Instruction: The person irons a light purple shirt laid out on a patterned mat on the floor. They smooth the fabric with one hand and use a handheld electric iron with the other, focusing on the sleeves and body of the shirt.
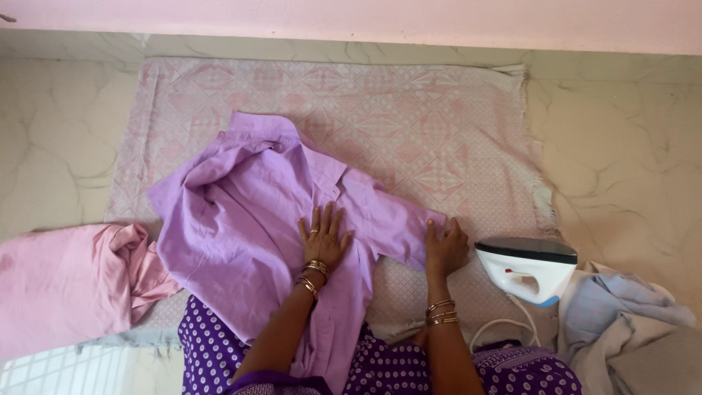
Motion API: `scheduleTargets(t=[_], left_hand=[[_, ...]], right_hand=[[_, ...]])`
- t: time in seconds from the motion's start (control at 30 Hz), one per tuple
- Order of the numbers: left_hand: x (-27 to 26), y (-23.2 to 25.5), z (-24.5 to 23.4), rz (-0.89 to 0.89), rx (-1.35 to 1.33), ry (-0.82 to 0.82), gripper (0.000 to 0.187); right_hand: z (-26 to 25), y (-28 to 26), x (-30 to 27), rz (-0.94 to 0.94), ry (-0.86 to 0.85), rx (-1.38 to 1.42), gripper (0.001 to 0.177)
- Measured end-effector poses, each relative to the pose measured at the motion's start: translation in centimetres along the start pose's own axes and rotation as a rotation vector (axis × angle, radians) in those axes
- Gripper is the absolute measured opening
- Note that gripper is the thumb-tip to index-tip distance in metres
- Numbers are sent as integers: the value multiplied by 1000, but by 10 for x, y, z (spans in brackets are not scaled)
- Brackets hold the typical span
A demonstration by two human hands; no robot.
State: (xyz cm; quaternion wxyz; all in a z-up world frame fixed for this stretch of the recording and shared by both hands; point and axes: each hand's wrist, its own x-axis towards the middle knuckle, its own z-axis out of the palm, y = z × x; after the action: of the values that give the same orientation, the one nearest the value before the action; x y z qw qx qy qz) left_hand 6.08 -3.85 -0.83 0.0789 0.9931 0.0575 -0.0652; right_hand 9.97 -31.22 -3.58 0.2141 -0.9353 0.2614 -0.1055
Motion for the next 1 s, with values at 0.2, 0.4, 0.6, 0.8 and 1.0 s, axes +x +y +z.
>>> scheduleTargets(t=[0.2, 0.4, 0.6, 0.8, 1.0], left_hand=[[0, -6, 10, 4, 15, 10, 67], [0, -13, 17, 43, 9, 111, 64], [-3, -13, 13, 32, -7, 75, 63], [-2, -12, 10, 32, 9, 66, 64], [-3, -11, 10, 36, -19, 76, 66]], right_hand=[[33, 30, -7, -137, 187, 481, 30], [65, 49, -3, 64, 217, 553, 32], [76, 57, 10, 39, 210, 766, 25], [63, 50, 27, 78, 36, 1151, 29], [26, 41, 21, 95, -368, 1545, 69]])
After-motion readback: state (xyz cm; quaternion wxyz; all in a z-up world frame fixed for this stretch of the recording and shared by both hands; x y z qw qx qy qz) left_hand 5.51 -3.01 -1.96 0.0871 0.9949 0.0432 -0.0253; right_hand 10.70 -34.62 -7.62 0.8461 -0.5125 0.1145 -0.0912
